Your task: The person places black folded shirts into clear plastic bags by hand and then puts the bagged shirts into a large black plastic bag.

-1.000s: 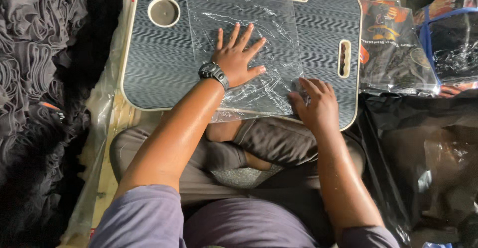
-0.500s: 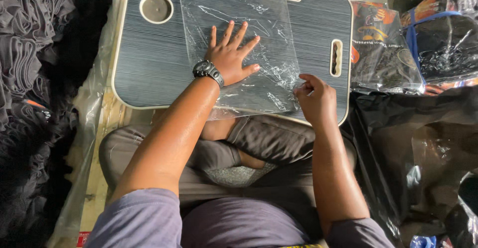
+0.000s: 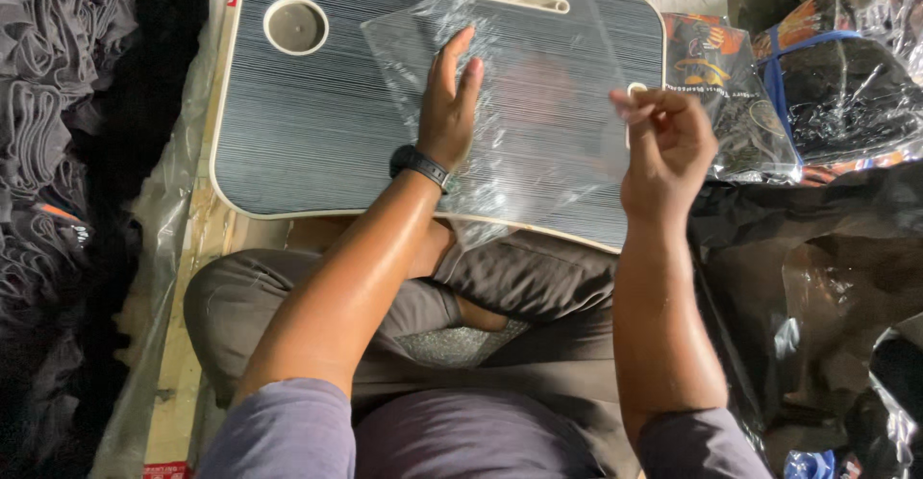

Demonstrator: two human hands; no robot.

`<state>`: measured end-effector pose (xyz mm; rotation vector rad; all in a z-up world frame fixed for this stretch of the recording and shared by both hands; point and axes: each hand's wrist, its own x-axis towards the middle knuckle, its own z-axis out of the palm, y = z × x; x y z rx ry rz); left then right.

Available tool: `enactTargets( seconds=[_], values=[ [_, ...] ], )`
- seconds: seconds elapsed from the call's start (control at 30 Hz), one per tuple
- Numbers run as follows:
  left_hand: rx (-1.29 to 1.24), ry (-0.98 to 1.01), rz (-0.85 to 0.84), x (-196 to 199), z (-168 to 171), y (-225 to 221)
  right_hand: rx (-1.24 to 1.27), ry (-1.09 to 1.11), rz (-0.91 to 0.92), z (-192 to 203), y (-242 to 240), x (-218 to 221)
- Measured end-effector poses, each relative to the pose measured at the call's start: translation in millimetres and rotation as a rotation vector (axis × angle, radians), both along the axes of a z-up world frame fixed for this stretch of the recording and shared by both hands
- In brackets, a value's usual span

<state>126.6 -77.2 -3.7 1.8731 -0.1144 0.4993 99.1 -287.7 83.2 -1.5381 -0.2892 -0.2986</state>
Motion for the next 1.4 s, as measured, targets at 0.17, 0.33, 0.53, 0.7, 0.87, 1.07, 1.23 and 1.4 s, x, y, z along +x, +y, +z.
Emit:
enactTargets(
  seconds=[0.17,0.33,0.53,0.7,0.87,1.07,1.23,1.4],
  values=[
    [-1.163,0.457,-0.504,-20,76,-20,-0.828,-0.693,0.274,116,54,-23],
    [-1.402,0.230,-0.871,-32,95,34,-1.223,-0.736,0.284,75,108,-22],
    [-0.748,0.673,-0.106,-50,34,67,-1.285,-0.497,0.362,-16,131,-28],
    [0.163,0.729,0.195,-48,-5,88,-1.136,-0.249,0.546,-57,109,-34],
    [0.907,0.408,0.120,-57,27,99,-1.312,-0.237,0.415,-96,95,-38],
    [0.978,0.538,0.029,-54,9,105,-1.343,-0.326,0.305,-96,107,-41],
    [1.007,0.548,0.033,-47,0,109,-1.300,-0.426,0.265,-102,140,-39],
    [0.997,0.558,0.039,-48,-2,110,-1.320,-0.299,0.290,-124,143,-35]
  ],
)
